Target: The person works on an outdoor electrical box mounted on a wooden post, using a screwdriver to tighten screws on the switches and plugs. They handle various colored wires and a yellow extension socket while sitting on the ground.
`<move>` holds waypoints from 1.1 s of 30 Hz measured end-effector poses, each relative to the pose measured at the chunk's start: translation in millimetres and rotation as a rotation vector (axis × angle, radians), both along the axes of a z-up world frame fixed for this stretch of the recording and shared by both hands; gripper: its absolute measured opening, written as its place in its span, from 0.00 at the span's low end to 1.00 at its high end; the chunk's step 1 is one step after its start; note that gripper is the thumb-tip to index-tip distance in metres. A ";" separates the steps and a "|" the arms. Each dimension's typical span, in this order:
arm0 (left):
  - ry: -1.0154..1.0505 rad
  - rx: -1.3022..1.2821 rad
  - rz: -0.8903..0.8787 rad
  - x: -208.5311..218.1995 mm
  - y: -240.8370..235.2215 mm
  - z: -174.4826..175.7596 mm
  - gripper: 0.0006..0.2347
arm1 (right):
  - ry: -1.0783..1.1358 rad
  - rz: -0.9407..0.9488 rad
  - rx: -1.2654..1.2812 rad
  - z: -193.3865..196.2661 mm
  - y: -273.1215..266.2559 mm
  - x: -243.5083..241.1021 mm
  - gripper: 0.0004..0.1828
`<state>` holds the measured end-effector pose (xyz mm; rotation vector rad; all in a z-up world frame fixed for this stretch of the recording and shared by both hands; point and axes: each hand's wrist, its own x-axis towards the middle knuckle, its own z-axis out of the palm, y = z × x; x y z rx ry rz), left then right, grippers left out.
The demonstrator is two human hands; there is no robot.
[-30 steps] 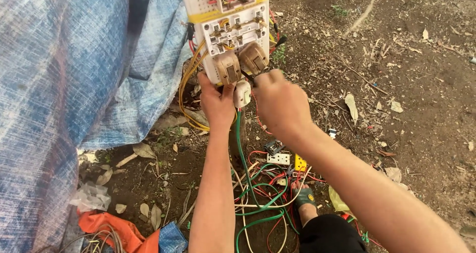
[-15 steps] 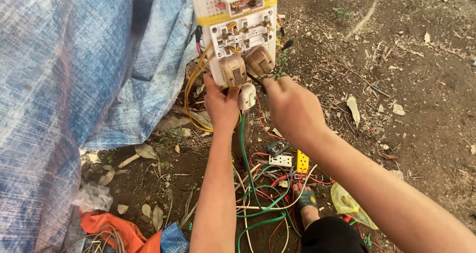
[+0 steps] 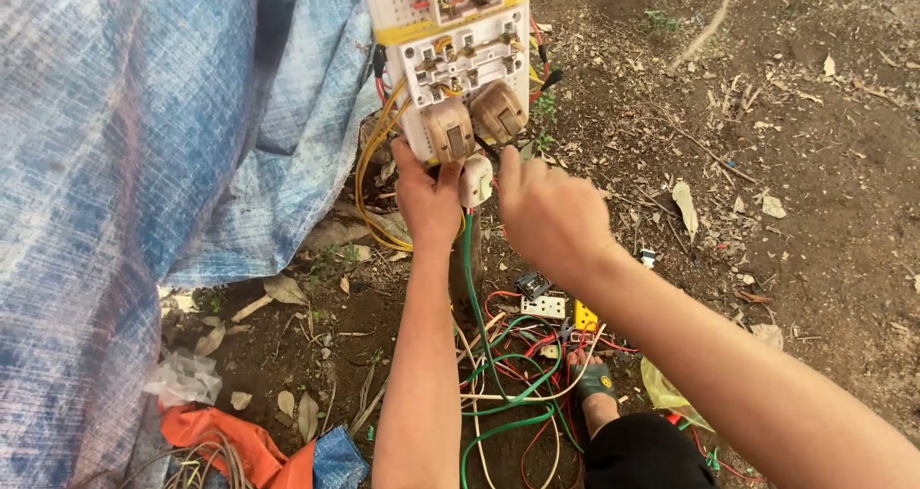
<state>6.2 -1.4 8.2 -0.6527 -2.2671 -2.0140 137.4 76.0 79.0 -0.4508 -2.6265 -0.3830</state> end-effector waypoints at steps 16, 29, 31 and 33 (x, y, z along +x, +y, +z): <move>0.000 0.073 -0.040 6.6 -11.9 1.7 0.23 | 0.654 -0.015 -1.732 -11.0 -19.0 30.6 0.18; 0.438 -0.032 0.252 45.5 -26.8 19.2 0.17 | 0.831 0.061 -1.964 -71.0 -26.6 87.1 0.22; 0.581 -0.107 0.322 41.7 -24.3 14.8 0.18 | 0.827 0.120 -1.936 -65.3 -34.7 85.9 0.21; 0.626 -0.171 0.321 43.4 -22.9 19.0 0.21 | 0.836 0.142 -1.936 -65.7 -39.8 82.8 0.21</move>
